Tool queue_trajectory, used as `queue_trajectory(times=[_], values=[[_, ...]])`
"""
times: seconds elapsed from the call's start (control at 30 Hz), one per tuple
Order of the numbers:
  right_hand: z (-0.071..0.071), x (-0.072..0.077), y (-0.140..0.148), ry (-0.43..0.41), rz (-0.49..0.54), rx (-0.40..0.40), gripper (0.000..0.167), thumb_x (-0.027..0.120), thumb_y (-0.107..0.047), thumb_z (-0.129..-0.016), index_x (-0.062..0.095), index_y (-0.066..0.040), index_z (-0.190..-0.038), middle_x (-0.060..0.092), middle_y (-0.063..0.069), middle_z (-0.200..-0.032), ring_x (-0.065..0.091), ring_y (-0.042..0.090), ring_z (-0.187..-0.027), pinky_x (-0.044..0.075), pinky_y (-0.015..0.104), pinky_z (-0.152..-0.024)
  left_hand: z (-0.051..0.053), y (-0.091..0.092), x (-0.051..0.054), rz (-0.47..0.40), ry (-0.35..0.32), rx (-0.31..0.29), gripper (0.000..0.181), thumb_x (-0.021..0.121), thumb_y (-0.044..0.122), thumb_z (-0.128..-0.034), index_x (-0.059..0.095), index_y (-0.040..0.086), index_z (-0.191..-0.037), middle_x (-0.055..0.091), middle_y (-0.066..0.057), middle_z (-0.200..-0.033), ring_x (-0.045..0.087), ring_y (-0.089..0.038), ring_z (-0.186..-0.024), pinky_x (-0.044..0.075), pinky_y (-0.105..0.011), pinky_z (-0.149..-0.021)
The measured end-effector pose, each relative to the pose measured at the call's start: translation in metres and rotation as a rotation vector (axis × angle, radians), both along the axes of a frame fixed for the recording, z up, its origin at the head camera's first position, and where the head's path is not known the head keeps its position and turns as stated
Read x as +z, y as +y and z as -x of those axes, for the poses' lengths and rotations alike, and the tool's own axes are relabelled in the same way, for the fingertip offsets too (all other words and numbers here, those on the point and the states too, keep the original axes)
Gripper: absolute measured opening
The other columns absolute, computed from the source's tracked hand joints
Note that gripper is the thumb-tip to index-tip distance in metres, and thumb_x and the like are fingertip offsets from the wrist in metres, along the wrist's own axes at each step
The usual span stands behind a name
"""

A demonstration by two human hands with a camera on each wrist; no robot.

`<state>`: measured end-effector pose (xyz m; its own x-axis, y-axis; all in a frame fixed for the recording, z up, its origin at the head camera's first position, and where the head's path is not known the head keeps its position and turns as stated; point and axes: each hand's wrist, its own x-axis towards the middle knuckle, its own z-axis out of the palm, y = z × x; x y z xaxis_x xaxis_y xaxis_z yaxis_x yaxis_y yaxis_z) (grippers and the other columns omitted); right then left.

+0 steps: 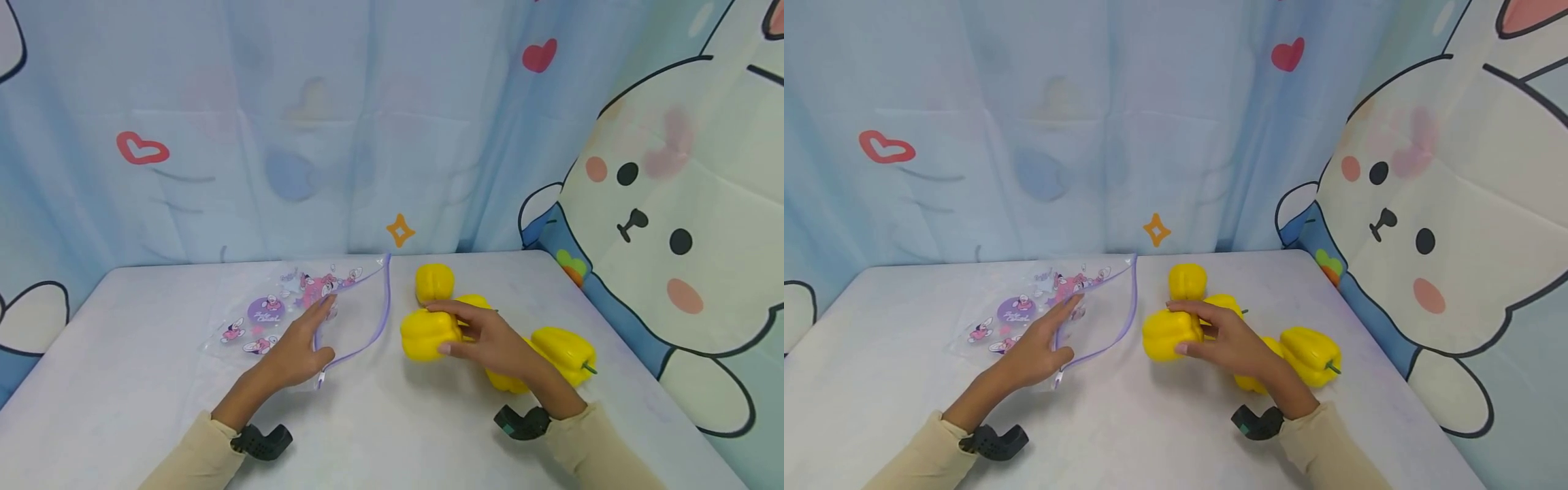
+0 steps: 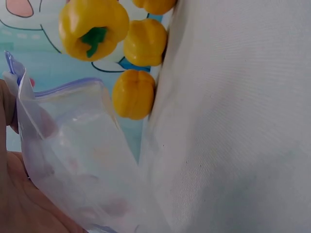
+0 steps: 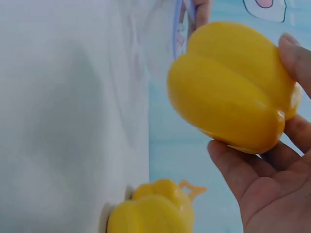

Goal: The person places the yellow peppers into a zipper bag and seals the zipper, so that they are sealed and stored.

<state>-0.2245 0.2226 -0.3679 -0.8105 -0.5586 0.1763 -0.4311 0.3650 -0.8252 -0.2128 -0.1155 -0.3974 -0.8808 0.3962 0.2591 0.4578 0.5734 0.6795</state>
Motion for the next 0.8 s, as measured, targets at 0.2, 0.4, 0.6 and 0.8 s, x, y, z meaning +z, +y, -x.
queue_trajectory(times=[0.2, 0.4, 0.6, 0.8], values=[[0.001, 0.005, -0.014, 0.019, 0.089, 0.019, 0.053, 0.070, -0.011, -0.089, 0.054, -0.018, -0.139, 0.051, 0.003, -0.140, 0.054, 0.022, -0.118, 0.047, 0.031, -0.096, 0.000, 0.000, -0.001, 0.004, -0.016, -0.023, 0.083, 0.057, 0.010, -0.0785, 0.024, 0.002, -0.153, 0.023, -0.017, -0.157, 0.020, -0.036, -0.143, 0.023, -0.054, -0.111], [0.003, 0.006, -0.031, 0.031, 0.172, 0.085, 0.054, 0.068, -0.005, -0.089, 0.052, -0.011, -0.140, 0.048, 0.007, -0.144, 0.052, 0.025, -0.123, 0.048, 0.032, -0.095, -0.001, 0.003, 0.000, 0.028, -0.034, -0.021, 0.082, 0.058, 0.011, -0.0791, 0.025, 0.003, -0.153, 0.024, -0.016, -0.157, 0.021, -0.035, -0.143, 0.024, -0.055, -0.110], [0.009, 0.004, -0.046, 0.056, 0.146, 0.103, 0.055, 0.070, -0.009, -0.089, 0.053, -0.013, -0.140, 0.050, 0.005, -0.143, 0.053, 0.024, -0.120, 0.048, 0.033, -0.095, -0.002, 0.006, 0.000, 0.057, -0.064, -0.029, 0.082, 0.058, 0.013, -0.0795, 0.025, 0.005, -0.154, 0.023, -0.016, -0.158, 0.021, -0.034, -0.144, 0.024, -0.056, -0.109], [0.016, -0.001, -0.059, 0.023, 0.119, 0.115, 0.054, 0.071, -0.011, -0.088, 0.054, -0.013, -0.139, 0.054, 0.001, -0.138, 0.055, 0.022, -0.115, 0.049, 0.032, -0.095, -0.004, 0.006, 0.001, 0.063, -0.063, -0.045, 0.083, 0.058, 0.013, -0.0780, 0.026, 0.005, -0.154, 0.023, -0.016, -0.158, 0.022, -0.035, -0.143, 0.024, -0.058, -0.108]])
